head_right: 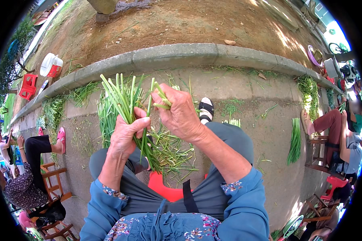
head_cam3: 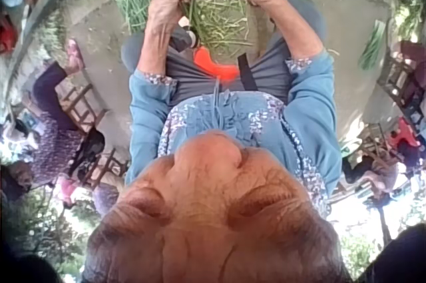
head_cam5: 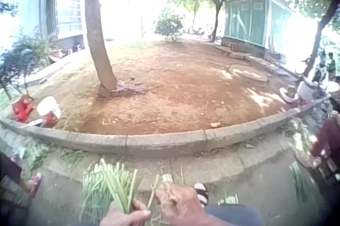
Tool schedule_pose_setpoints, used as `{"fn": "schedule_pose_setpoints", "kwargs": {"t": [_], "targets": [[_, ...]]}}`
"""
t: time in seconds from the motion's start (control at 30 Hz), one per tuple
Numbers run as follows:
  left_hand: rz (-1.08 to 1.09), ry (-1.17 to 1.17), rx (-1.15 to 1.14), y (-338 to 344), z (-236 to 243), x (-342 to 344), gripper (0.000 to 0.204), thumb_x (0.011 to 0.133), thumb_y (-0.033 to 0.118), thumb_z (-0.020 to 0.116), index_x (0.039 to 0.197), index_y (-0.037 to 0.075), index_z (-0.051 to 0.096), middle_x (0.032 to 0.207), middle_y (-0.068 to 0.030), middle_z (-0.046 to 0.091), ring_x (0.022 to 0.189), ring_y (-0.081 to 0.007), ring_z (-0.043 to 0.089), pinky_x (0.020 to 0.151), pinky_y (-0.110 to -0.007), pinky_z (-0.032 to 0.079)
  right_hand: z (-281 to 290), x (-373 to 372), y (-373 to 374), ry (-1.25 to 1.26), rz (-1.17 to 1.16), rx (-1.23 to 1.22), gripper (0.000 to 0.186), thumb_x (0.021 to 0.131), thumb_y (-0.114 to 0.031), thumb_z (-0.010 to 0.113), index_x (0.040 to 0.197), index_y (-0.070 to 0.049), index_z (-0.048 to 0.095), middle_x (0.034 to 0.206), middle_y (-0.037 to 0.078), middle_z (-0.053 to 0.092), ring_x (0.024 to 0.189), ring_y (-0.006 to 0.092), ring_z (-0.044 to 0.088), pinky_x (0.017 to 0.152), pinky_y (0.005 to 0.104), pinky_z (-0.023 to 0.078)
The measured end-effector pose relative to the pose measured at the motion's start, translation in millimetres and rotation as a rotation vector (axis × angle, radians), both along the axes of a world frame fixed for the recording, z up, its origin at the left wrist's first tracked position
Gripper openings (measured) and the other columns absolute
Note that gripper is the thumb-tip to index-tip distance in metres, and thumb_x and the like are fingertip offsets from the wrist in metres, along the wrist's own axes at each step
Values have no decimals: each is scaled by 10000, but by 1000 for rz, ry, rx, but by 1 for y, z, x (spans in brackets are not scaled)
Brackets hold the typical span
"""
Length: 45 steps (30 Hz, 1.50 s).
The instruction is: The person holds a bundle of green vegetable stalks and pulls off individual stems by hand, removing the tips and outer layers.
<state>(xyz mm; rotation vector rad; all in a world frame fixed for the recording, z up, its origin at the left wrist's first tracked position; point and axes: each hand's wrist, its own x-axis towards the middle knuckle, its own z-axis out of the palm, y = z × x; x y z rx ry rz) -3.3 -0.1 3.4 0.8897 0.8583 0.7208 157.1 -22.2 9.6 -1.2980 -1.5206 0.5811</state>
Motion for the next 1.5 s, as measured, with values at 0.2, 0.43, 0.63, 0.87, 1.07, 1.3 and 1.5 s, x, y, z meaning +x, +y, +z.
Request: {"fn": "schedule_pose_setpoints", "kwargs": {"t": [0.2,0.43,0.63,0.87,1.07,1.3,1.5], "targets": [[-21,26,2,0,2,-1,160,692,68,676,770,46,538,612,-37,559,428,-49,397,409,-175,295,13,3,-3,229,13,-162,196,868,-139,476,716,-21,512,602,46,534,554,132,530,526,270,418],[-31,19,-22,0,3,0,166,686,74,683,765,47,540,611,-37,558,429,-48,397,411,-174,295,15,10,-1,432,-59,-208,254,883,-181,469,695,-34,554,602,15,571,552,69,509,512,232,407],[-35,26,-13,0,1,-1,160,690,87,681,764,47,545,616,-40,563,427,-46,398,413,-174,302,15,19,1,557,-166,-211,242,882,-210,480,707,-65,565,598,14,579,463,26,419,425,198,326],[-39,-48,-50,0,0,-1,144,702,97,671,772,53,552,633,-44,572,424,-46,400,410,-174,309,11,40,1,782,-195,-202,265,848,-289,552,688,-79,567,578,11,560,404,18,368,359,182,249],[-37,-10,-30,-1,-1,-1,139,708,102,666,774,52,555,632,-44,574,424,-47,402,404,-172,306,17,19,0,551,-93,-327,213,786,-252,646,740,-46,618,593,8,578,551,63,517,487,217,400],[-54,6,-24,-2,3,0,128,719,109,658,765,46,557,613,-43,567,432,-46,412,408,-169,312,2,14,2,270,-47,-91,178,852,-161,532,724,-38,548,588,9,547,545,68,500,490,229,401],[-45,-27,-48,-1,-1,-1,132,748,137,638,790,43,556,621,-51,568,433,-55,415,428,-180,337,8,17,2,360,-152,-174,209,872,-160,495,700,-42,513,580,9,532,528,72,491,496,235,406]]}}
